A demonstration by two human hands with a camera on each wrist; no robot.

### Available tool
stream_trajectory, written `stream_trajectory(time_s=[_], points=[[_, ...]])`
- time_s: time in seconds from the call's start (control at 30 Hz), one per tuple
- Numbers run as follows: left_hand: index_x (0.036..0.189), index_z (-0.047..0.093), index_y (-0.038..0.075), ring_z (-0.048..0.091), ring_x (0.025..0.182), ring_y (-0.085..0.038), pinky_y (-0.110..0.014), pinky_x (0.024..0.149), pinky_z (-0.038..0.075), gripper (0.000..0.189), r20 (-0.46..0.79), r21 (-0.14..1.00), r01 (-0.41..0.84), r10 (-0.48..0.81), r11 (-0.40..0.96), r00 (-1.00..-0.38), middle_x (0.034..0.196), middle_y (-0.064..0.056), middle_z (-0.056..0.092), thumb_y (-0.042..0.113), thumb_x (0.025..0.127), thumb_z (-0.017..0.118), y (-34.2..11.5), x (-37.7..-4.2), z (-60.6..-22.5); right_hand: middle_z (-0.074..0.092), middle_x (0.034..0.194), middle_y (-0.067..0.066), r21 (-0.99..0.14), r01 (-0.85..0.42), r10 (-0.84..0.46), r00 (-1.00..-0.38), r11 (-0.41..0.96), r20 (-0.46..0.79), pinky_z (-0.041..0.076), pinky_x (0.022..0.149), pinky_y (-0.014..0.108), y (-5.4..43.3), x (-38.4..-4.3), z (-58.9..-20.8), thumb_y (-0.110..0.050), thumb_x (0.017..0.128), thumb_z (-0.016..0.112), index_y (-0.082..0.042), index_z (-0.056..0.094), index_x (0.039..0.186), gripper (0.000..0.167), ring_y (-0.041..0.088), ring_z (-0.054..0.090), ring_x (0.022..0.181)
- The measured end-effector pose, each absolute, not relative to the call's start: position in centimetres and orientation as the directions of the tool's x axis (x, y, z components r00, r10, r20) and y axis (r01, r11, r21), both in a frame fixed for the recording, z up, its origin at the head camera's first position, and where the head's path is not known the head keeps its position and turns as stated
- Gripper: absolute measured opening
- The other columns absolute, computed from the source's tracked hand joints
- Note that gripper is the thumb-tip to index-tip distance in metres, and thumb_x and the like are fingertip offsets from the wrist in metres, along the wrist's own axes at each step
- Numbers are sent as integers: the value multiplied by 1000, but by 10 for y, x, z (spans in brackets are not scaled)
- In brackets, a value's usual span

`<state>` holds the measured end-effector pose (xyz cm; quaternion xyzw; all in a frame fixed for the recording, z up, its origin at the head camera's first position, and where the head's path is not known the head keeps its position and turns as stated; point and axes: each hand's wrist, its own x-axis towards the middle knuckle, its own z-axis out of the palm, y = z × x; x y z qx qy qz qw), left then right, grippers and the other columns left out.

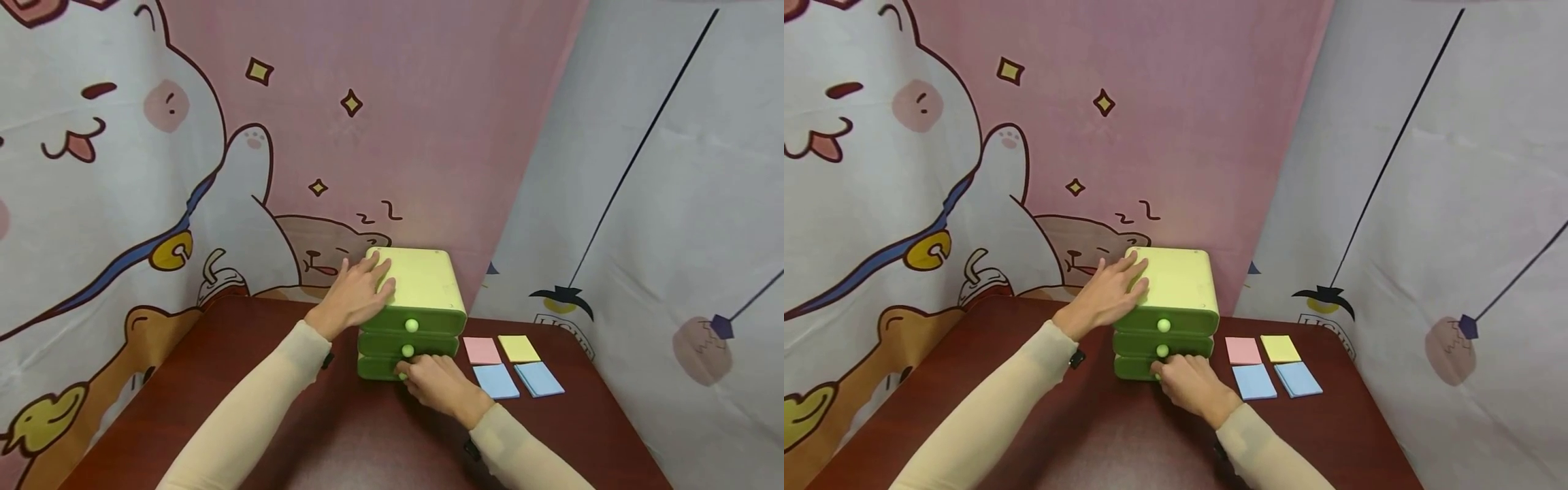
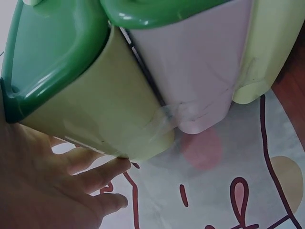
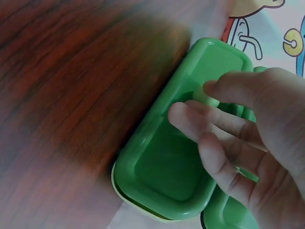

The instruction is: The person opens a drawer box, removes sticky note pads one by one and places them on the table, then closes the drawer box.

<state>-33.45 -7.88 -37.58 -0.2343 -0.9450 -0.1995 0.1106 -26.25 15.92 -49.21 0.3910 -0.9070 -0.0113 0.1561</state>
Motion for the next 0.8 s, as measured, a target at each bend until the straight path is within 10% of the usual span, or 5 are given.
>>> stream_trajectory(time_s=[0.8], points=[[176,54,17,46,173,-40,-76,145,18,72,371,321,502,381,803,-847,189,-14,41,59,124,29,-79,-331,-380,77,114,-3,23,-702,-683,-684,711,256,52,54,26,177,-241,-489,-28,106,88,-23,81,136,32,11,72,70]])
